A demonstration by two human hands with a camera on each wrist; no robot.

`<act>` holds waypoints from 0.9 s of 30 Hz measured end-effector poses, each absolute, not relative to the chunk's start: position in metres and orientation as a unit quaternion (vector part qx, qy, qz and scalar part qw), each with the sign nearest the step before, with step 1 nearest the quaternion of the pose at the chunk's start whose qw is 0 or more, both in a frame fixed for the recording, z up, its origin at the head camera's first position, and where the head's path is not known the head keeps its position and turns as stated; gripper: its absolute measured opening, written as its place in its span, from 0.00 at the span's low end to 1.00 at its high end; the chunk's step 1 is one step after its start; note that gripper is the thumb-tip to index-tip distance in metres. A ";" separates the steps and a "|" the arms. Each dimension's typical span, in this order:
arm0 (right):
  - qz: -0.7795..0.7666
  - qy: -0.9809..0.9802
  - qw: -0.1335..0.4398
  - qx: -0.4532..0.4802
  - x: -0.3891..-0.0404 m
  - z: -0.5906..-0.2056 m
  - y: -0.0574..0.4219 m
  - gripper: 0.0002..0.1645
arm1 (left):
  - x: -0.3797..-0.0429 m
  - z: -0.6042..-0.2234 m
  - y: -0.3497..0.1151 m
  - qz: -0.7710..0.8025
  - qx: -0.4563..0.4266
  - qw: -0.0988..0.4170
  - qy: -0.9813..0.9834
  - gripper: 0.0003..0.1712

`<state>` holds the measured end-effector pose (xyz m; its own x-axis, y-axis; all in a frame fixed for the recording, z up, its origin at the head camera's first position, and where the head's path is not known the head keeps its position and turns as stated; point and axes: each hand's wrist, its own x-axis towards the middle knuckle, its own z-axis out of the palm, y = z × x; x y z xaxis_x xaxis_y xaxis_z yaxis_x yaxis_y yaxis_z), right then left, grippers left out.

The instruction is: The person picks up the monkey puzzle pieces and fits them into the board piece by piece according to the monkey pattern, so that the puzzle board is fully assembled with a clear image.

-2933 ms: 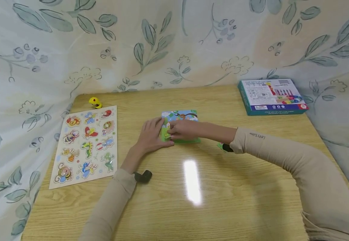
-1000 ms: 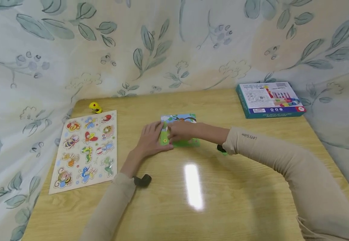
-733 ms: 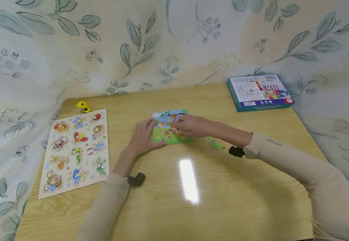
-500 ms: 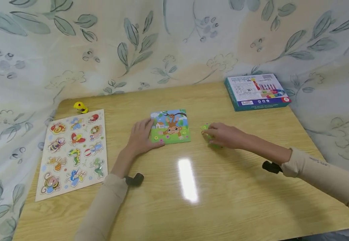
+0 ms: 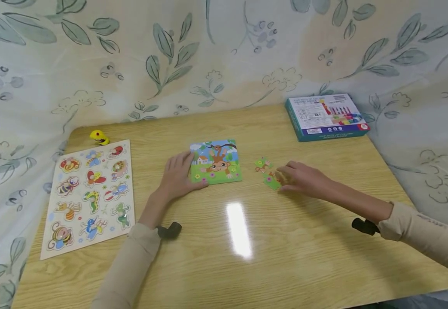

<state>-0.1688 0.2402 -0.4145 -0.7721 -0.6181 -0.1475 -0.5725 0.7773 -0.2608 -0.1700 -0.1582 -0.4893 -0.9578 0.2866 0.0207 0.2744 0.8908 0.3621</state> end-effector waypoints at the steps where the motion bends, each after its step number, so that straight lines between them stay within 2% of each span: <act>1: -0.101 0.936 0.113 -0.319 -0.170 -0.415 0.239 0.37 | -0.171 -0.490 -0.158 0.184 0.145 0.015 0.972 0.65; 7: -0.098 0.935 0.120 -0.318 -0.175 -0.416 0.230 0.33 | -0.177 -0.491 -0.158 0.185 0.150 0.004 0.971 0.66; 14: -0.092 0.926 0.142 -0.339 -0.172 -0.427 0.220 0.27 | -0.167 -0.499 -0.159 0.177 0.142 0.010 0.974 0.66; 20: -0.092 0.907 0.117 -0.395 -0.165 -0.431 0.215 0.25 | -0.162 -0.498 -0.159 0.174 0.144 0.011 0.974 0.64; 27: -0.075 0.907 0.078 -0.407 -0.168 -0.430 0.214 0.29 | -0.169 -0.491 -0.158 0.168 0.152 0.003 0.974 0.64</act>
